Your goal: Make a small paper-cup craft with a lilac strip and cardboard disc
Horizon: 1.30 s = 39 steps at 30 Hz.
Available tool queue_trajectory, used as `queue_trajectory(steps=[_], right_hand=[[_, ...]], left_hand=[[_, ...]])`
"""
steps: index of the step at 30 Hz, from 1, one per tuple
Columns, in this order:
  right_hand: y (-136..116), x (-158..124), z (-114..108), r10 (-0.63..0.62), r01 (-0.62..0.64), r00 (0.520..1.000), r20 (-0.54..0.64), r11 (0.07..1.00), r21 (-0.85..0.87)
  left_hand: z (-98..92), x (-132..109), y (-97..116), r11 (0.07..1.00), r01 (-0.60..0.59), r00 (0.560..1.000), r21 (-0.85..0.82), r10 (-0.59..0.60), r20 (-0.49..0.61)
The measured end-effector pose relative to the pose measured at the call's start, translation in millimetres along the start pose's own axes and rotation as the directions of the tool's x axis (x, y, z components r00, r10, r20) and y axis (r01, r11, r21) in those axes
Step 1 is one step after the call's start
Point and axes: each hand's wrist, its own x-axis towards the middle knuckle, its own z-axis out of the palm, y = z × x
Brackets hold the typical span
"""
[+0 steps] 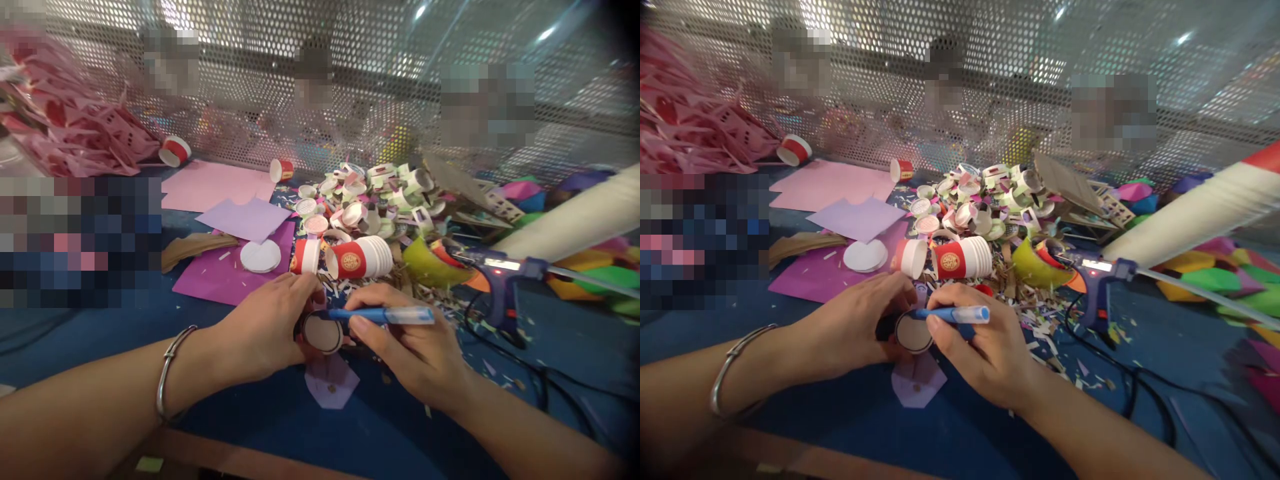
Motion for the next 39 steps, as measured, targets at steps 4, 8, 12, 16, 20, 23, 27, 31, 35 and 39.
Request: queue_trajectory(steps=[4,8,12,16,20,23,27,31,35,39], right_hand=[[-0.5,0.7,0.4,-0.012,0.012,1.000,0.002,1.000,0.000],[-0.2,0.8,0.8,-0.021,0.021,1.000,-0.003,1.000,-0.021],[-1.1,0.3,0.6,-0.037,0.036,0.999,-0.018,0.998,-0.049],[-2.2,0.5,0.2,-0.051,0.049,0.998,-0.027,0.996,-0.077],[-1.6,0.6,0.5,-0.059,0.056,0.998,-0.032,0.994,-0.096],[-1.4,0.7,0.7,-0.062,0.059,0.998,-0.033,0.994,-0.093],[-2.7,0.1,0.4,-0.060,0.057,0.998,-0.028,0.994,-0.093],[-4.0,-1.7,-0.9,-0.051,0.048,0.998,-0.035,0.995,-0.082],[-4.2,-2.1,-2.0,-0.039,0.037,0.999,-0.026,0.996,-0.078],[-4.7,-1.6,-1.0,-0.034,0.031,0.999,-0.037,0.996,-0.089]], left_hand=[[-0.8,-0.3,1.3,1.000,0.002,1.000,0.004,-0.002,0.002],[-1.6,-1.0,2.3,1.000,0.015,1.000,0.004,-0.015,0.010],[-1.3,-1.7,1.6,1.000,0.004,1.000,0.001,-0.004,0.006],[-0.8,-2.2,1.0,1.000,0.009,1.000,0.004,-0.009,0.004],[-0.2,-1.0,0.2,1.000,0.008,1.000,-0.001,-0.008,-0.001],[0.4,-0.2,-0.5,1.000,0.003,1.000,-0.002,-0.003,-0.005],[0.5,0.0,-1.0,1.000,-0.001,1.000,0.003,0.001,-0.006],[0.4,0.3,-1.3,1.000,0.002,1.000,0.000,-0.002,-0.001],[0.9,0.2,-2.2,1.000,-0.010,1.000,0.000,0.010,-0.004],[1.0,-1.8,-2.2,1.000,-0.005,1.000,0.000,0.005,-0.001]])
